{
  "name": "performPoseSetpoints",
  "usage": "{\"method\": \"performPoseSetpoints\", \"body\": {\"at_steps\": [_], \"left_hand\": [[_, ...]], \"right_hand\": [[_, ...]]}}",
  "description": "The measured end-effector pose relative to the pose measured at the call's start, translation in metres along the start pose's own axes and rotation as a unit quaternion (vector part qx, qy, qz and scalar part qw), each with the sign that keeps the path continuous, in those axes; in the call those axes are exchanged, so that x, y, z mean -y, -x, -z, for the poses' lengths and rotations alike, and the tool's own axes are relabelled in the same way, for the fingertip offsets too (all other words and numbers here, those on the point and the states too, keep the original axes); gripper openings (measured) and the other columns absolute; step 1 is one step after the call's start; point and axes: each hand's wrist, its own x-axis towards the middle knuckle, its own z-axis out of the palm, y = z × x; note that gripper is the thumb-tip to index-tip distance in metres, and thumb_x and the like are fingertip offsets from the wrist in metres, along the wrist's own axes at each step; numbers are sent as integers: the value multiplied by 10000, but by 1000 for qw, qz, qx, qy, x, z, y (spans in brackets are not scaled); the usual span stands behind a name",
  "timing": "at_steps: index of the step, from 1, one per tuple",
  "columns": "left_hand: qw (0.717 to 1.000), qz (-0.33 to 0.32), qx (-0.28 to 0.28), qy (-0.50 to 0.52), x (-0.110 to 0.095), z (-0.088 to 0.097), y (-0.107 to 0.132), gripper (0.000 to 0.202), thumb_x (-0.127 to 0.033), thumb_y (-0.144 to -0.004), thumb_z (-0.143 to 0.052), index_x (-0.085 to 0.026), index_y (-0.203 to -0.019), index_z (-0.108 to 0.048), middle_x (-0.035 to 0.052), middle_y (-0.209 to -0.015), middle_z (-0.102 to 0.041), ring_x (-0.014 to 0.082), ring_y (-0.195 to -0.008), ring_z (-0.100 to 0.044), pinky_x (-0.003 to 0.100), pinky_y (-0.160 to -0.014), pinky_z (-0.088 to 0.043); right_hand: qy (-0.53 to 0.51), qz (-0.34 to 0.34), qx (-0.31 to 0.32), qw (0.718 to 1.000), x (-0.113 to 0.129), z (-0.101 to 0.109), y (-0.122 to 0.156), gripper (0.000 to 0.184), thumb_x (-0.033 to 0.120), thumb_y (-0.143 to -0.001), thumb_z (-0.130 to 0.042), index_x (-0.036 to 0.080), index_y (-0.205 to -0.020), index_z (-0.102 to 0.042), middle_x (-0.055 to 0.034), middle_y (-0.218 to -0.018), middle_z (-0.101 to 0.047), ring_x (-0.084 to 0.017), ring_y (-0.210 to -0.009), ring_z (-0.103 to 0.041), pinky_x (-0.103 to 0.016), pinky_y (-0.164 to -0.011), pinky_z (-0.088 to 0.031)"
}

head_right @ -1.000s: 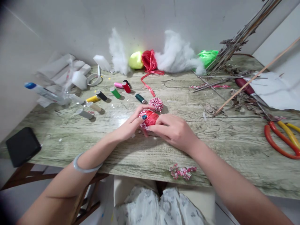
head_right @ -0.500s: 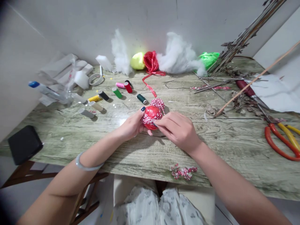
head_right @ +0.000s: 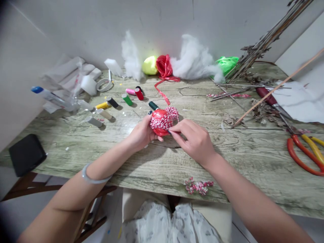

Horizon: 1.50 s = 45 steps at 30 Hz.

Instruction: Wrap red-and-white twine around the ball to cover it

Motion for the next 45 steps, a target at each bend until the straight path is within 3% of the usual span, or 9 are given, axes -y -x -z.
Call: {"method": "performPoseSetpoints", "body": {"at_steps": [8, 15, 26, 35, 38, 41, 45], "left_hand": [[994, -34, -27, 104, -2, -8, -1, 299, -350, -948, -475, -144, -1029, -676, 85, -1031, -740, 195, -998, -663, 268, -862, -521], [988, 21, -31, 148, -11, -7, 2, 284, -324, -956, -459, -149, -1035, -668, 67, -940, -721, 148, -721, -641, 226, -583, -515], [987, 57, 6, 152, -10, -1, 0, 348, -256, -964, -355, -108, -945, -669, 73, -775, -705, 160, -628, -651, 244, -511, -537], [989, 29, -16, 141, -10, -6, 0, 267, -275, -909, -433, -137, -925, -660, 52, -782, -695, 149, -649, -625, 245, -589, -520], [994, -16, -7, 107, -7, -4, -1, 274, -368, -906, -480, -156, -970, -641, 51, -860, -695, 154, -735, -627, 259, -696, -523], [997, -76, 9, -7, -4, 4, -2, 336, -434, -835, -629, -197, -1069, -581, 50, -1005, -675, 170, -864, -624, 281, -800, -501], [953, -174, 33, -244, -6, 14, 3, 484, -366, -791, -707, -220, -1200, -494, 70, -1170, -607, 200, -1026, -584, 322, -934, -448]], "right_hand": [[20, 24, -7, 999, -1, -3, 2, 184, 80, -858, -606, 216, -981, -618, -49, -869, -711, -184, -812, -672, -319, -728, -527], [18, 10, -9, 1000, 0, -2, 3, 176, 66, -850, -618, 204, -959, -611, -54, -856, -704, -181, -805, -663, -313, -737, -519], [26, -4, -5, 1000, 1, -1, 1, 142, 69, -866, -604, 190, -941, -609, -63, -843, -699, -182, -791, -652, -314, -720, -506], [20, 8, 37, 999, 0, -3, 2, 122, 88, -886, -583, 203, -924, -598, -60, -861, -695, -194, -816, -656, -322, -748, -499], [23, -2, 54, 998, -1, -5, 3, 99, 104, -900, -567, 201, -903, -588, -57, -855, -686, -192, -806, -644, -320, -746, -485], [33, -24, 86, 996, -3, -7, 5, 96, 113, -913, -538, 194, -880, -577, -53, -841, -664, -190, -788, -621, -319, -742, -464], [74, -49, 147, 985, -8, -10, 7, 100, 111, -893, -534, 195, -853, -571, -42, -808, -629, -199, -761, -584, -319, -715, -430]]}}
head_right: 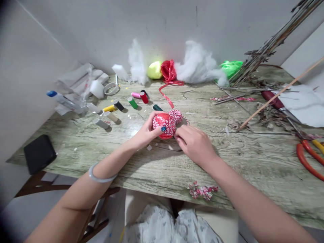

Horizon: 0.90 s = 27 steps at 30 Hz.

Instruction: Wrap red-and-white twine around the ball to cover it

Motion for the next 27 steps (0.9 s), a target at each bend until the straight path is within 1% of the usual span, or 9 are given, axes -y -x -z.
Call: {"method": "performPoseSetpoints", "body": {"at_steps": [2, 4, 10, 15, 19, 21, 23, 25, 27], "left_hand": [[997, -31, 16, -76, -3, 1, 3, 531, -352, -795, -698, -207, -1246, -459, 89, -1239, -570, 222, -1095, -558, 344, -981, -426], [993, -44, 18, -110, -7, 0, 5, 548, -337, -795, -696, -195, -1264, -450, 96, -1267, -552, 232, -1128, -544, 347, -1005, -409], [995, -50, -8, -87, -14, -5, 8, 495, -303, -782, -706, -196, -1226, -515, 82, -1233, -572, 235, -1140, -544, 308, -1006, -392], [991, -66, 1, -118, -13, -5, 7, 482, -318, -808, -685, -191, -1231, -492, 104, -1270, -543, 242, -1174, -524, 312, -1030, -376], [991, -57, 4, -120, -15, -5, 8, 476, -327, -819, -672, -194, -1234, -481, 104, -1276, -541, 239, -1155, -533, 315, -1013, -385], [994, -44, 0, -99, -15, -5, 8, 502, -316, -788, -707, -194, -1226, -494, 96, -1266, -554, 229, -1129, -545, 305, -990, -397], [998, -16, -16, -58, -13, -5, 5, 520, -287, -737, -752, -195, -1195, -525, 69, -1197, -594, 201, -1061, -569, 276, -939, -421], [998, 31, -47, 26, -8, -5, 2, 469, -281, -717, -757, -195, -1133, -560, 32, -1061, -639, 158, -932, -595, 241, -845, -453], [982, 87, -71, 154, -4, -5, -2, 367, -335, -748, -704, -184, -1059, -581, 17, -934, -663, 129, -781, -600, 222, -714, -474]], "right_hand": [[16, -11, 23, 1000, -3, -3, 1, 101, 109, -883, -534, 196, -849, -574, -46, -824, -631, -208, -781, -583, -318, -717, -422], [23, -19, 37, 999, -5, -5, 1, 104, 114, -886, -527, 197, -848, -578, -52, -839, -638, -213, -797, -588, -318, -722, -419], [32, -25, 43, 998, -5, -7, 1, 104, 134, -900, -521, 198, -846, -582, -55, -831, -643, -215, -784, -586, -318, -708, -412], [36, -24, 44, 998, -4, -5, 1, 101, 130, -896, -529, 199, -846, -584, -52, -824, -641, -215, -778, -584, -315, -704, -404], [42, -29, 47, 998, -3, -6, 1, 96, 124, -885, -539, 196, -845, -588, -53, -831, -641, -216, -776, -585, -315, -697, -399], [41, -27, 44, 998, -3, -5, 1, 98, 119, -880, -542, 195, -835, -585, -49, -815, -633, -215, -767, -584, -317, -689, -399], [23, -24, 34, 999, -1, -4, 0, 102, 116, -881, -542, 197, -836, -584, -42, -805, -628, -209, -760, -583, -316, -692, -404], [-22, -23, 7, 999, 2, -1, -1, 97, 131, -898, -541, 203, -855, -591, -34, -813, -636, -197, -765, -589, -311, -711, -417], [-85, -30, -28, 996, 5, 3, -2, 95, 146, -914, -545, 207, -872, -603, -28, -828, -652, -183, -781, -602, -301, -731, -432]]}}
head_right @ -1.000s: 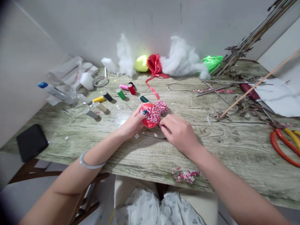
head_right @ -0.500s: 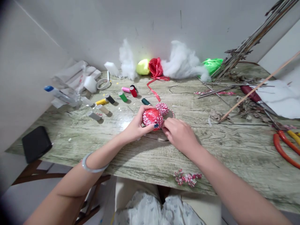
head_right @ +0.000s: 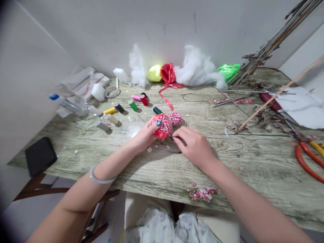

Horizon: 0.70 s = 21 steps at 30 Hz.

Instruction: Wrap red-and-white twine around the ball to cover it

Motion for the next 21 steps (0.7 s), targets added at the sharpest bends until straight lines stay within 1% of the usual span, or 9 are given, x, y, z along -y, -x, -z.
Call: {"method": "performPoseSetpoints", "body": {"at_steps": [3, 6, 8, 10, 12, 14, 17, 19, 21], "left_hand": [[989, 79, 29, 118, 1, -1, -2, 339, -436, -778, -635, -149, -959, -621, 48, -839, -692, 134, -665, -609, 210, -561, -457], [979, 105, 77, 156, -1, -2, 1, 392, -482, -781, -619, -132, -955, -653, 75, -827, -716, 151, -656, -639, 204, -512, -443], [978, 106, 89, 158, -2, -3, 3, 387, -473, -780, -629, -133, -963, -658, 72, -788, -717, 157, -639, -644, 207, -505, -439], [979, 111, 82, 153, -3, -4, 4, 360, -459, -795, -621, -131, -938, -658, 69, -721, -702, 156, -615, -633, 211, -502, -433], [976, 127, 74, 159, -4, -4, 3, 354, -462, -815, -595, -125, -906, -654, 76, -691, -689, 157, -609, -625, 212, -494, -431], [972, 136, 60, 182, -7, -4, 1, 363, -474, -830, -562, -127, -891, -649, 80, -699, -685, 156, -611, -623, 211, -489, -436], [963, 135, 43, 230, -12, -3, 0, 381, -486, -841, -509, -139, -913, -649, 78, -753, -689, 144, -607, -619, 200, -480, -442], [957, 135, 53, 253, -15, -1, 0, 407, -495, -840, -474, -141, -943, -648, 85, -810, -694, 116, -558, -580, 183, -437, -409], [952, 140, 85, 257, -16, 0, 1, 448, -514, -829, -444, -133, -951, -646, 95, -829, -686, 81, -475, -494, 171, -376, -339]], "right_hand": [[-75, -12, -30, 997, 5, 3, -1, 111, 132, -904, -563, 213, -864, -626, -14, -833, -669, -166, -797, -617, -285, -741, -444], [-147, -60, -37, 987, 5, 3, -3, 108, 135, -878, -584, 215, -832, -640, -2, -821, -670, -160, -796, -621, -283, -753, -449], [-220, -127, -29, 967, 3, 1, -4, 68, 178, -860, -606, 209, -807, -637, 2, -791, -661, -156, -760, -615, -279, -723, -457], [-286, -187, -14, 940, 0, -1, -6, 51, 233, -835, -632, 201, -796, -631, 4, -758, -650, -153, -713, -603, -274, -681, -461], [-326, -216, -4, 920, -2, -1, -7, 80, 269, -809, -652, 195, -789, -627, 8, -728, -635, -146, -673, -585, -268, -647, -459], [-335, -229, -3, 914, -3, -2, -7, 98, 284, -799, -660, 194, -783, -624, 17, -697, -614, -138, -647, -568, -265, -636, -452], [-323, -236, 5, 917, -3, -2, -7, 107, 298, -816, -655, 195, -794, -632, 18, -690, -614, -138, -658, -572, -270, -659, -446], [-317, -238, 7, 918, -4, -3, -7, 117, 309, -817, -654, 195, -799, -637, 13, -694, -629, -144, -669, -582, -277, -672, -444], [-309, -239, 4, 921, -5, -2, -8, 134, 326, -812, -653, 193, -795, -640, 10, -686, -630, -148, -659, -581, -281, -661, -441]]}}
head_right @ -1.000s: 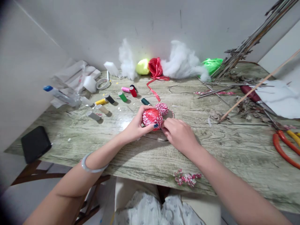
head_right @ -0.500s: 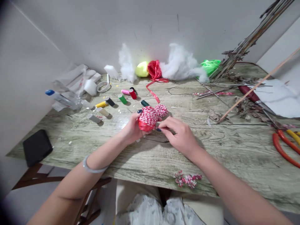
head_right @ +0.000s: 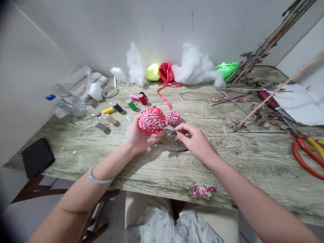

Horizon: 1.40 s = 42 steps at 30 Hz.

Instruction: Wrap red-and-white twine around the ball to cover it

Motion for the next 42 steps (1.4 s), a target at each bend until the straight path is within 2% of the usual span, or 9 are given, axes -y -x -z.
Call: {"method": "performPoseSetpoints", "body": {"at_steps": [3, 7, 15, 18, 22, 27, 33, 36, 42], "left_hand": [[998, 41, 43, -27, -1, 1, 2, 518, -558, -787, -427, -107, -915, -645, 89, -713, -632, 62, -407, -383, 167, -321, -236], [996, 62, 49, -44, -1, 1, 3, 483, -559, -775, -438, -126, -868, -632, 44, -575, -533, 78, -408, -379, 147, -301, -184], [999, 2, -42, 31, 0, 0, -3, 303, -377, -900, -365, -162, -886, -579, 25, -659, -537, 77, -463, -455, 117, -298, -227], [998, -2, -51, 47, 1, 2, -5, 287, -351, -920, -348, -165, -873, -562, 18, -659, -524, 78, -474, -461, 113, -295, -231], [998, 25, -28, 43, 3, 3, -5, 303, -373, -920, -362, -156, -860, -565, 21, -650, -522, 77, -464, -449, 114, -289, -213], [999, 42, -11, 5, 7, 4, -7, 357, -404, -920, -357, -139, -929, -597, 32, -659, -561, 82, -443, -457, 129, -288, -196], [994, 20, -93, -57, 9, -1, -8, 363, -413, -923, -372, -134, -947, -604, 46, -668, -606, 101, -482, -522, 142, -366, -322], [993, 19, -100, -60, 9, -2, -8, 353, -401, -926, -373, -136, -951, -605, 49, -684, -622, 104, -489, -533, 154, -389, -358], [997, 22, -66, -14, 6, 2, -8, 349, -388, -933, -333, -147, -935, -585, 38, -660, -584, 90, -441, -475, 141, -319, -235]], "right_hand": [[28, 6, -10, 1000, 2, 2, -1, 162, 349, -818, -642, 190, -792, -651, 3, -680, -626, -149, -644, -569, -279, -635, -433], [39, 14, -23, 999, 3, 4, -1, 174, 363, -821, -646, 192, -788, -652, -1, -659, -629, -153, -634, -566, -284, -629, -437], [10, 23, -114, 993, -6, 8, -4, 157, 361, -808, -665, 206, -797, -641, -2, -717, -642, -160, -665, -594, -291, -652, -469], [42, 0, -107, 993, -11, 7, -5, 129, 333, -810, -657, 205, -817, -652, 3, -708, -640, -159, -664, -587, -292, -655, -449], [68, -24, -81, 994, -15, 6, -5, 122, 324, -820, -641, 204, -840, -656, 8, -708, -638, -158, -672, -583, -290, -652, -419], [75, -39, -93, 992, -17, 7, -7, 124, 323, -810, -626, 206, -845, -650, 7, -719, -639, -161, -669, -580, -297, -661, -415], [137, -45, -105, 984, -18, 9, -7, 114, 293, -821, -585, 212, -869, -651, -5, -793, -667, -170, -742, -605, -305, -726, -428], [144, -47, -103, 983, -19, 9, -8, 140, 288, -825, -572, 218, -908, -660, -10, -808, -679, -180, -766, -619, -310, -737, -434], [161, -42, -88, 982, -16, 7, -7, 136, 288, -832, -566, 224, -898, -667, -10, -803, -693, -184, -755, -633, -311, -729, -441]]}}
